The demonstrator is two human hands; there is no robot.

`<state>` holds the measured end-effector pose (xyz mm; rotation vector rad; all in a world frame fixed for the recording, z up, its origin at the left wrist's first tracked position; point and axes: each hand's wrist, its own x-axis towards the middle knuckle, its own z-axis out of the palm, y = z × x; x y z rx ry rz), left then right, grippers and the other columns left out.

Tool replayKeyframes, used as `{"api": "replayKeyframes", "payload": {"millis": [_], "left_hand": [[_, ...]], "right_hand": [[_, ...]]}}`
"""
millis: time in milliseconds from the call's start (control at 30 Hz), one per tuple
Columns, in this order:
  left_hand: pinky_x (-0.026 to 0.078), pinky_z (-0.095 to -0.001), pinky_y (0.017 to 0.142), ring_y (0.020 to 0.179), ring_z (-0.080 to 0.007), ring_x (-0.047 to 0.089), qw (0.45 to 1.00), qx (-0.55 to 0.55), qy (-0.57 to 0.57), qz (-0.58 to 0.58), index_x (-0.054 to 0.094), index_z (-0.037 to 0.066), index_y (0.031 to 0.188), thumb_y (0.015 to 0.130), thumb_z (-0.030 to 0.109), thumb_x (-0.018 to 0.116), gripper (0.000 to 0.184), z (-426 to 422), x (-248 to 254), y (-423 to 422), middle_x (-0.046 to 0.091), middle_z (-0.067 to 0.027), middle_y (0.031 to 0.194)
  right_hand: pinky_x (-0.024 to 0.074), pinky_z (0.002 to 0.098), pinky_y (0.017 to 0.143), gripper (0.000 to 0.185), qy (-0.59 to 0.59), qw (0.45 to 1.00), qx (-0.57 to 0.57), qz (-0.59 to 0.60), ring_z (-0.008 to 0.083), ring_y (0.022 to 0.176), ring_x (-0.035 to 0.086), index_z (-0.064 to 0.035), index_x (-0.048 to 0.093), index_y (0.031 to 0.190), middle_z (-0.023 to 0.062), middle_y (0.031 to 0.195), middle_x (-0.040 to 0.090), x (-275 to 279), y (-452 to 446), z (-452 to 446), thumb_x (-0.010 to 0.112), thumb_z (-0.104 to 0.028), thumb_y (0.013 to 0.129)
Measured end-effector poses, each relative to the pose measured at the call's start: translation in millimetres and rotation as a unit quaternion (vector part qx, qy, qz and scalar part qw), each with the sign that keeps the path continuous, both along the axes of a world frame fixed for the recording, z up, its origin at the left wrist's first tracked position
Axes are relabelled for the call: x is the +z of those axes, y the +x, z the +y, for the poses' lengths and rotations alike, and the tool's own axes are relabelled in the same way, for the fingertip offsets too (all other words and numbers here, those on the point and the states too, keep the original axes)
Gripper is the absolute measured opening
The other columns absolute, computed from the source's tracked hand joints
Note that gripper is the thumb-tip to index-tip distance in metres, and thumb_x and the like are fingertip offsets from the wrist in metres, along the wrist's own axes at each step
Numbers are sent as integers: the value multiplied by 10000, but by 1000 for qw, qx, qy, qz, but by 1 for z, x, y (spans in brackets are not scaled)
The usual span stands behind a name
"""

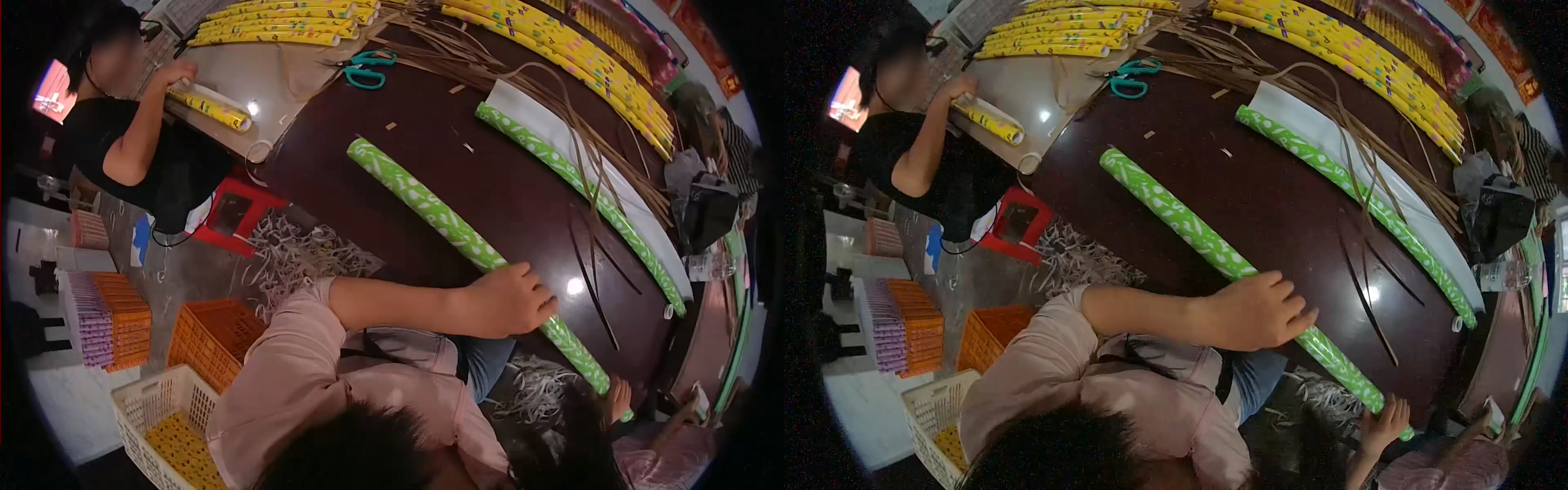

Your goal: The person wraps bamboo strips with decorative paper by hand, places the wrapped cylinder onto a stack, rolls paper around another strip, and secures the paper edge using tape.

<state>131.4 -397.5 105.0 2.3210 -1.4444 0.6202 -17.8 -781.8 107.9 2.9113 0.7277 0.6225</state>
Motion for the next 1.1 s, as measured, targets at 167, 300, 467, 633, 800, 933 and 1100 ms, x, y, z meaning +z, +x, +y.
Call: {"api": "replayKeyframes", "payload": {"millis": [167, 300, 467, 633, 800, 933, 1100], "left_hand": [[420, -305, 542, 608, -187, 588, 999, -30, 10, -3, 689, 19, 1027, 731, 212, 628, 359, -27, 0, -15, 602, -23, 683], [438, -329, 542, 617, -218, 630, 982, -131, 136, 12, 683, -3, 895, 731, 198, 637, 264, -51, -11, -39, 633, -47, 689], [467, -473, 657, 809, -249, 658, 942, -212, 253, 65, 739, 88, 848, 786, 226, 630, 187, -81, -4, -99, 685, -79, 844], [502, -499, 746, 923, -264, 662, 863, -228, 450, 29, 742, 107, 1032, 838, 211, 604, 259, -109, -13, -136, 708, -38, 996], [500, -514, 703, 898, -289, 657, 864, -146, 476, -69, 739, 97, 1030, 836, 202, 604, 258, -156, -106, -198, 701, -65, 996], [499, -523, 696, 894, -298, 655, 854, -160, 491, -58, 737, 97, 1039, 839, 194, 599, 261, -155, -106, -193, 698, -74, 989], [497, -533, 702, 891, -307, 655, 844, -162, 510, -30, 733, 99, 1058, 839, 200, 601, 275, -161, -121, -192, 696, -85, 993]], "right_hand": [[341, 362, 543, 294, 203, 947, -190, 163, 251, 592, 419, -32, 487, 734, 68, 639, 407, -51, -81, -17, 742, -174, 768], [384, 428, 621, 289, 393, 817, -322, 273, 261, 642, 454, -14, 475, 759, 92, 714, 450, -73, -132, 33, 732, -145, 737], [447, 585, 845, 475, 64, 941, -270, 193, 447, 973, 571, 61, 611, 1009, 242, 1027, 620, -171, -218, 16, 815, -175, 651], [401, 518, 961, 529, 147, 875, -342, 309, 374, 1103, 547, -24, 619, 1150, 168, 1161, 614, -174, -202, 80, 809, -218, 695], [439, 490, 898, 548, 357, 790, -399, 300, 400, 1059, 560, -19, 606, 1177, 184, 1156, 611, -249, -216, 80, 778, -202, 690], [474, 484, 847, 462, 467, 728, -410, 290, 418, 1032, 574, -26, 638, 1111, 196, 1129, 620, -259, -210, 85, 772, -199, 704], [497, 477, 823, 395, 477, 749, -373, 269, 425, 989, 596, -28, 659, 1067, 208, 1108, 623, -254, -196, 97, 759, -175, 715]]}}
